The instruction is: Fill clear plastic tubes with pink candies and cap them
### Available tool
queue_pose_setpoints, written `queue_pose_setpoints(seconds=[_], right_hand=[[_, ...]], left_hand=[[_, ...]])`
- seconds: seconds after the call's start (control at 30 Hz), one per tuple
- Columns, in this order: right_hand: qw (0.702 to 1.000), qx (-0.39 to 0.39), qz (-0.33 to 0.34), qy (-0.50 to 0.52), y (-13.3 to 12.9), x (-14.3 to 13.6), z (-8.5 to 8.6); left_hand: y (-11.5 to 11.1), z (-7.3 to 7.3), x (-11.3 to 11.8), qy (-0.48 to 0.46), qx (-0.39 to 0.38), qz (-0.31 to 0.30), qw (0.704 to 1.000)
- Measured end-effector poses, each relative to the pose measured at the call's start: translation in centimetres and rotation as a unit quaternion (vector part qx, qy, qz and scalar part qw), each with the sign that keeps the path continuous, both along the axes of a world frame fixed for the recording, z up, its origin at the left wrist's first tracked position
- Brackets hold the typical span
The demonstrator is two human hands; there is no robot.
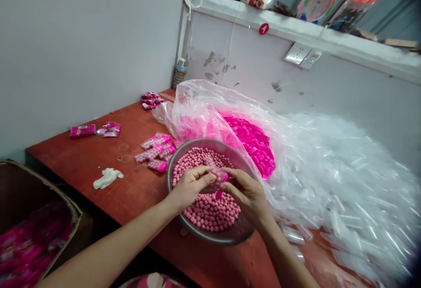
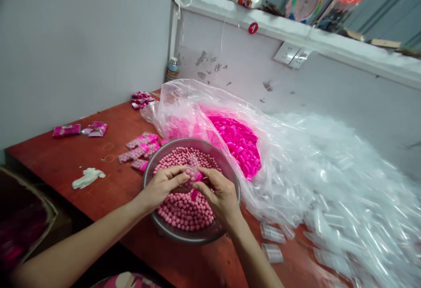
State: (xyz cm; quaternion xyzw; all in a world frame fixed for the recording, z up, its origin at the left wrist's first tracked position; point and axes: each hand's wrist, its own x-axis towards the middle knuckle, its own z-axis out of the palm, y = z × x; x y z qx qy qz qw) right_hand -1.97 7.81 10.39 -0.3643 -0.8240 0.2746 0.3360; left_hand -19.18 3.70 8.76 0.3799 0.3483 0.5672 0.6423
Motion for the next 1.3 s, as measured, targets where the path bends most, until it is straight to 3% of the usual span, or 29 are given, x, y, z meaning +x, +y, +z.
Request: queue_pose_setpoints(seconds=[0.17,0.3,0.53,0.77,1.07,1.17,1.23,1.3], right_hand=[[0.994,0.098,0.014,-0.055,0.1,0.9,2.6],[0.974,0.157,0.101,-0.126,-0.1,0.3,3.7],[0.961,0.166,0.140,-0.169,-0.7,0.0,2.4],[0.948,0.166,0.160,-0.220,-2.3,0.5,2.6],[0.938,0.198,0.173,-0.225,-2.9,1.2,2.8],[0.936,0.181,0.188,-0.235,-2.6,1.4,2.7],[0.938,0.169,0.196,-0.232,-2.3,1.1,2.5],[0.938,0.172,0.205,-0.221,-1.9,0.6,2.0]], left_hand=[[-0.5,0.3,0.1,0.138,0.062,0.034,0.988],[-1.1,0.6,0.0,0.271,0.148,0.052,0.950],[-1.9,0.5,-0.3,0.364,0.202,0.092,0.904],[-2.4,-0.1,-0.1,0.431,0.254,0.071,0.863],[-2.5,0.8,-0.3,0.398,0.238,0.025,0.886],[-2.4,0.4,-0.3,0.393,0.240,0.011,0.887],[-2.4,-0.2,-0.3,0.434,0.258,0.032,0.863],[-2.6,-0.9,-0.2,0.497,0.286,0.054,0.817]])
